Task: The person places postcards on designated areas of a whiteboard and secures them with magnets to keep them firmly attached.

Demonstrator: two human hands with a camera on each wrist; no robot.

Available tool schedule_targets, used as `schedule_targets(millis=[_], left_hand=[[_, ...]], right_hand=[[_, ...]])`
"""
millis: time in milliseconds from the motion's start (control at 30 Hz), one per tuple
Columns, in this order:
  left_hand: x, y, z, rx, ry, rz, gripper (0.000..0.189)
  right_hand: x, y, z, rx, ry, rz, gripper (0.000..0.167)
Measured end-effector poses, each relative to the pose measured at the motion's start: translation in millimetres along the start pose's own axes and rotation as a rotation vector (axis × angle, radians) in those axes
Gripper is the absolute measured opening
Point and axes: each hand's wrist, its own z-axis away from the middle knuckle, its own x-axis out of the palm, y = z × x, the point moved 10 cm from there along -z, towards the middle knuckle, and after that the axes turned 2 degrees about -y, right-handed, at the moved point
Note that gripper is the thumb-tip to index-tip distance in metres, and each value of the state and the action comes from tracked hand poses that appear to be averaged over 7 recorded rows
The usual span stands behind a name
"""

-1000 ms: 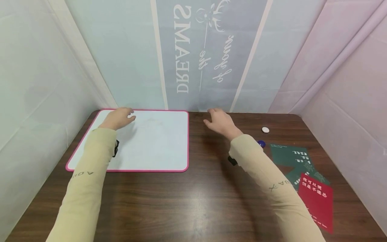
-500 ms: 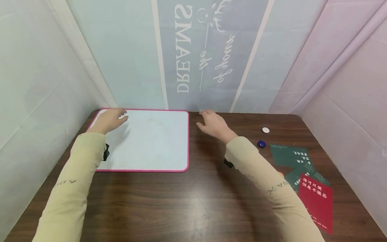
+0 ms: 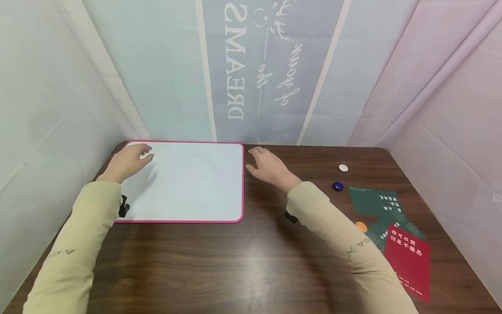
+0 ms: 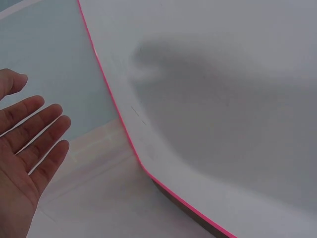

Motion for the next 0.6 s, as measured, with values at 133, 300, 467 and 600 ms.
schedule_targets(millis=[133, 300, 467, 600], left_hand=[[-4.9, -9.9, 9.5, 0.004, 0.046, 0.028, 0.040], [-9.7, -22.0, 21.6, -0.005, 0.082, 0.072, 0.039], [-10.3, -32.8, 34.0, -0.049, 0.087, 0.125, 0.045], [-9.7, -40.2, 42.6, -0.089, 0.088, 0.168, 0.050]], right_hand=[[6.3, -6.3, 2.6, -0.012, -0.007, -0.003, 0.052], [12.7, -13.3, 6.0, -0.026, -0.008, -0.022, 0.051], [18.4, -20.3, 8.9, -0.043, -0.010, -0.028, 0.050], [24.1, -24.6, 11.0, -0.039, -0.018, -0.040, 0.051]])
